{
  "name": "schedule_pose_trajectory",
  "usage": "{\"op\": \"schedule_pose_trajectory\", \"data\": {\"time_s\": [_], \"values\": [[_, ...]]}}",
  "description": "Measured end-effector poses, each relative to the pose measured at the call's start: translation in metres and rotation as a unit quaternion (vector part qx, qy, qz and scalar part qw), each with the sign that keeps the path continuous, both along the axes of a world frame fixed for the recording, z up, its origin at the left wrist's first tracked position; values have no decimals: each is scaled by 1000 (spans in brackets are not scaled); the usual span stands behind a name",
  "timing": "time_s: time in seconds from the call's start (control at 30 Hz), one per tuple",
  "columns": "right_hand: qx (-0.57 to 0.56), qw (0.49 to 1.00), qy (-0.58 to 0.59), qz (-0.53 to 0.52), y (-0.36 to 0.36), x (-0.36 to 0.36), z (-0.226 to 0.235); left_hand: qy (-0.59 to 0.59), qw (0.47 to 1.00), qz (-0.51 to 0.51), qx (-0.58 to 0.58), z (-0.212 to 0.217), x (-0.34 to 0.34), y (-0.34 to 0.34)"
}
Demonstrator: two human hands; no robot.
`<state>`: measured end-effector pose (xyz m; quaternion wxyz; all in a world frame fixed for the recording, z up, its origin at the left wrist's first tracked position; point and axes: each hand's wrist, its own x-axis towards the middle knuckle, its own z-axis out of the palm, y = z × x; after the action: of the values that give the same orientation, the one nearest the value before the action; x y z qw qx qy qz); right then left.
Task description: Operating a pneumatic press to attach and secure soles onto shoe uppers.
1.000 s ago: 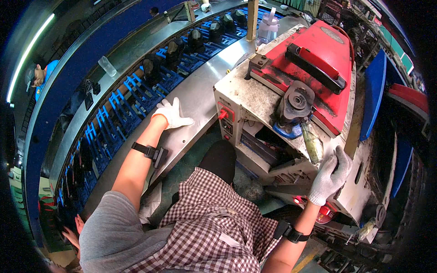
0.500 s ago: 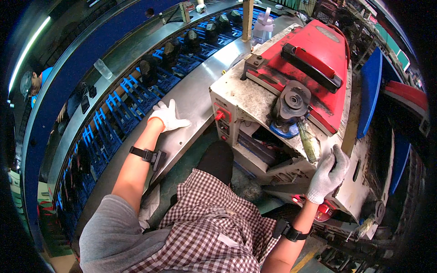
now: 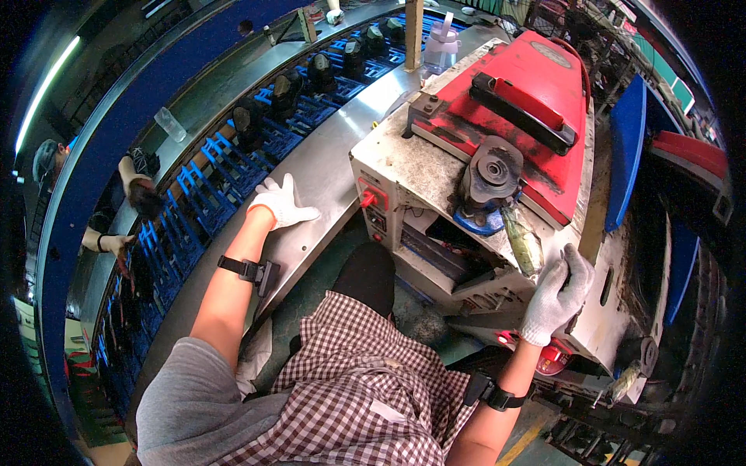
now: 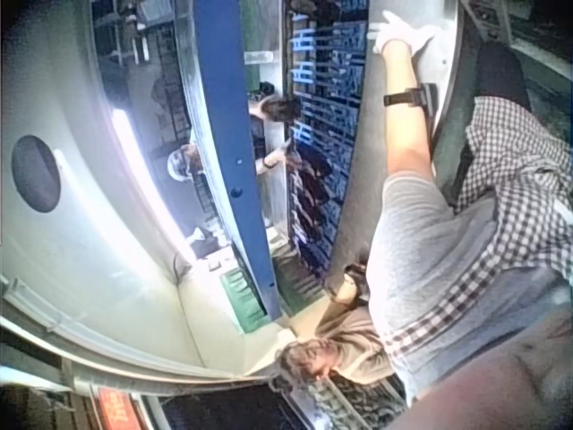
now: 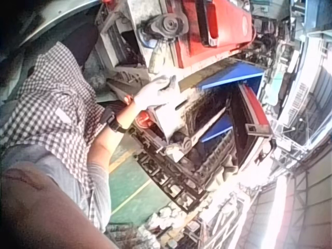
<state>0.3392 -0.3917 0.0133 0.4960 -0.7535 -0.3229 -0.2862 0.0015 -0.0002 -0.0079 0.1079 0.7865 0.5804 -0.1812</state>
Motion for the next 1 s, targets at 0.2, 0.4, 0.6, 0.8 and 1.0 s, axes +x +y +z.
{"op": "schedule_pose_trajectory", "data": {"time_s": [0.2,0.4,0.6,0.8,1.0], "values": [[10,1000,10,2,1,-2,-2,-9,999,-35,5,13,-11,-4],[-43,999,-22,7,-2,-2,0,-312,949,4,47,15,-94,46],[-48,999,-6,-2,-14,7,-7,-388,708,427,408,17,-184,126],[-88,996,0,-31,-8,13,-4,-501,513,639,277,-21,-323,208],[-85,995,9,-41,-14,5,0,-557,504,631,195,-63,-324,244]]}}
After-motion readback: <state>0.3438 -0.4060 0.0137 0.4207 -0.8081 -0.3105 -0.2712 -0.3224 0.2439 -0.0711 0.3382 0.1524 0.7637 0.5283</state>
